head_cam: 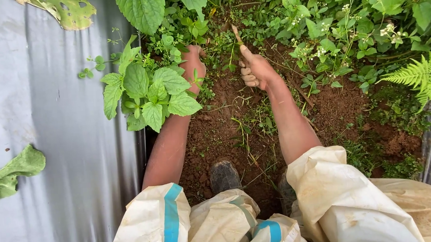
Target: Using a small hand hoe and bare hands to remove weeds from a soil bed between plastic-covered rows.
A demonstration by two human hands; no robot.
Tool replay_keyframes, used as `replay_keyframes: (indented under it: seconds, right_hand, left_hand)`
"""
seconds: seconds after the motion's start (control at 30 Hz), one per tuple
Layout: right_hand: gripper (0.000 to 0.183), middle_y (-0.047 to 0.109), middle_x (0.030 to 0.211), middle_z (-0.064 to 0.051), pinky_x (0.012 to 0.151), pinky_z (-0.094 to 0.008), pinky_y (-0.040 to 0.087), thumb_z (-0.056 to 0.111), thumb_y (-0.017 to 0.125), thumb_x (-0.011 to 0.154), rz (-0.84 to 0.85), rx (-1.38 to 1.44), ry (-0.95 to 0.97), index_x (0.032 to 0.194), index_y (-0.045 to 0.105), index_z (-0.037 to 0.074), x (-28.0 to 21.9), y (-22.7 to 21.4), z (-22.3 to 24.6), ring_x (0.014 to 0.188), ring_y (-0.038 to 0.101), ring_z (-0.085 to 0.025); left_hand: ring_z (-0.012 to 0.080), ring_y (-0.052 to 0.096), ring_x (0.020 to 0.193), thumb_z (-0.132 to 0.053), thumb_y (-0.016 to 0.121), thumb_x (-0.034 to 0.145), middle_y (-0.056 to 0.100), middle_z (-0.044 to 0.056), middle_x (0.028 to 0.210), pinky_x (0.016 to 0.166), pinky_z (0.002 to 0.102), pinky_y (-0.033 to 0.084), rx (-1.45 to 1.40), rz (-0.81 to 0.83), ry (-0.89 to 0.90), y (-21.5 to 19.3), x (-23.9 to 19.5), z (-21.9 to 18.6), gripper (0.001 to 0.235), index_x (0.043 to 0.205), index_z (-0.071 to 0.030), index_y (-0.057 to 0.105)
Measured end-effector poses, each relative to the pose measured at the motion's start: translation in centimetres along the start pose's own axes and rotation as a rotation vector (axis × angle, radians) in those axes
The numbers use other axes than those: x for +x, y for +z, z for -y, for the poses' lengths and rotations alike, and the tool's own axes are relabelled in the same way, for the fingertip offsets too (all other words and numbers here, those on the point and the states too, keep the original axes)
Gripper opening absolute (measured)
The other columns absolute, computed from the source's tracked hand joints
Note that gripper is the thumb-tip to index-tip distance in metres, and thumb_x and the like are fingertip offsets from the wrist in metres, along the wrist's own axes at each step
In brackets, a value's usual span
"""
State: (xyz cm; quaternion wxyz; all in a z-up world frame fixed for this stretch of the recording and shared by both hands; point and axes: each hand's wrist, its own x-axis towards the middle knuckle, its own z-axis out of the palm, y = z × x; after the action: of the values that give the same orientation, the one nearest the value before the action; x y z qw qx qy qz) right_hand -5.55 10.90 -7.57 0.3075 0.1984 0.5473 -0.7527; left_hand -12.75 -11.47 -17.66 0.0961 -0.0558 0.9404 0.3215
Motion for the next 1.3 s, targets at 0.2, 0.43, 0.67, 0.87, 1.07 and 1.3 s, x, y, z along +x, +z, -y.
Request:
replay_keyframes:
  seconds: [0.2,0.43,0.67,0.87,1.07,1.3]
  right_hand:
    - [0.055,0.022,0.059,0.011,0.029,-0.020,0.031,0.069,0.036,0.101,-0.057,0.202,-0.028,0.087,0.037,0.016,-0.1,0.9,-0.4,0.036,0.025,-0.002]
    - [0.055,0.028,0.058,0.008,0.026,-0.024,0.033,0.067,0.041,0.104,-0.104,0.013,0.033,0.084,0.043,0.015,-3.6,-0.1,-3.1,0.034,0.028,-0.004]
    - [0.052,0.032,0.057,0.007,0.029,-0.022,0.038,0.062,0.036,0.104,-0.346,0.168,-0.225,0.085,0.043,0.014,-3.5,2.1,-0.6,0.035,0.034,-0.007]
    - [0.051,0.031,0.059,0.006,0.034,-0.024,0.034,0.062,0.032,0.102,-0.486,0.326,-0.268,0.088,0.040,0.013,-2.7,1.7,2.5,0.040,0.032,-0.007]
    - [0.051,0.034,0.061,0.005,0.033,-0.027,0.035,0.061,0.036,0.102,-0.572,0.269,-0.149,0.088,0.041,0.012,-2.2,2.7,-2.0,0.040,0.034,-0.008]
    - [0.042,0.038,0.058,0.006,0.033,-0.023,0.030,0.051,0.033,0.106,-0.605,0.371,-0.234,0.100,0.050,0.013,-4.4,2.6,2.8,0.042,0.033,-0.008]
  left_hand:
    - [0.0306,0.069,0.103,-0.045,0.061,0.099,0.069,0.022,0.113,0.097,0.053,0.048,-0.075,0.144,-0.310,0.9,2.5,-0.2,0.045,0.122,-0.007,0.061]
    - [0.0282,0.056,0.125,-0.057,0.053,0.100,0.063,0.012,0.135,0.113,0.057,0.034,0.186,0.866,-0.981,6.0,15.2,2.8,0.052,0.131,-0.016,0.063]
    - [0.0172,0.049,0.062,-0.056,0.058,0.100,0.056,0.006,0.076,0.081,0.056,0.039,0.264,0.495,-0.331,6.8,10.5,4.7,0.046,0.083,-0.015,0.061]
    - [0.0075,0.040,0.065,-0.045,0.063,0.104,0.062,0.003,0.076,0.087,0.032,0.038,0.101,0.955,-0.193,-8.7,3.7,-5.5,0.046,0.071,-0.013,0.055]
    - [0.0133,0.056,0.051,-0.026,0.076,0.092,0.071,0.020,0.109,0.046,0.031,0.045,0.808,-0.220,0.371,-10.4,-9.1,-16.5,0.017,0.082,-0.012,0.079]
    - [0.0341,0.036,0.148,-0.033,0.082,0.090,0.026,0.023,0.164,0.121,0.044,0.038,0.533,0.117,0.511,-3.0,-4.9,-15.2,0.110,0.163,-0.021,0.002]
